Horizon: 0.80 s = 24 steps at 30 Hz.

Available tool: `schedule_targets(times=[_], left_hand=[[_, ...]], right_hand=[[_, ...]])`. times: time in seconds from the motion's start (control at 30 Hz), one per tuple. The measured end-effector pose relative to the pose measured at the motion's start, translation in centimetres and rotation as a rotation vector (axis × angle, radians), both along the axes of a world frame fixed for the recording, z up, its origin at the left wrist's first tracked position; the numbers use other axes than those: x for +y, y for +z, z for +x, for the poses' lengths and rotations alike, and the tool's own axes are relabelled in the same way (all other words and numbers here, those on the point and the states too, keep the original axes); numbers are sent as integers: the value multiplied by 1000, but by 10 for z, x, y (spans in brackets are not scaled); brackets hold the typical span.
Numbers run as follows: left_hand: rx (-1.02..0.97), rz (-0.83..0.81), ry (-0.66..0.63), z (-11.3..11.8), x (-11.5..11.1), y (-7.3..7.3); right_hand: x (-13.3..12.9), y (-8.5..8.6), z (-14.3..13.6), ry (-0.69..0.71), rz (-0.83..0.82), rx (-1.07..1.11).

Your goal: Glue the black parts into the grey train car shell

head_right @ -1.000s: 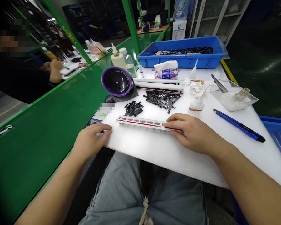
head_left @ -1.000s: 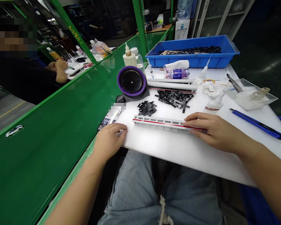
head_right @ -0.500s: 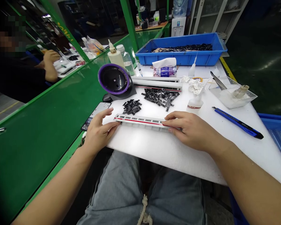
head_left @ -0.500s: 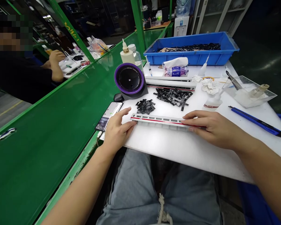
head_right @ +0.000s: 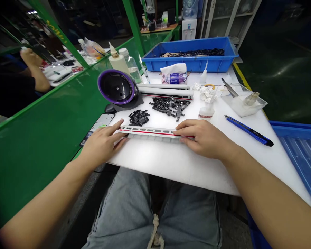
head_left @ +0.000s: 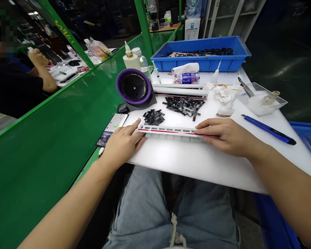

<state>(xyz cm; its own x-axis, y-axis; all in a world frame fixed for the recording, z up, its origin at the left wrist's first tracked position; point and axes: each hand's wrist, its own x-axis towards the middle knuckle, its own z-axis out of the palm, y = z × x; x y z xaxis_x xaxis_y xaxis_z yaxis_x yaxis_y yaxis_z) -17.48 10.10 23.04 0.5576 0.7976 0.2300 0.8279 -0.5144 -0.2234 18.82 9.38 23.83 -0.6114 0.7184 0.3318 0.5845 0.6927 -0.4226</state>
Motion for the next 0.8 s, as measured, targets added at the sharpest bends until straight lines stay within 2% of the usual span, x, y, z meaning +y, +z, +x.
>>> schedule_targets(times=[0.2,0.47,0.67,0.8], left_hand=[[8,28,-67,-3,-3,1],[-77,-1,-25,-2,-8,-4],[3,31,-31,-2,-13,-2],[-28,46,32,2,-12,-6]], right_hand=[[3,0,3,8,14,36],[1,4,2,3,19,41],[0,4,1,5,31,16],[-1,5,0,-12,40,-3]])
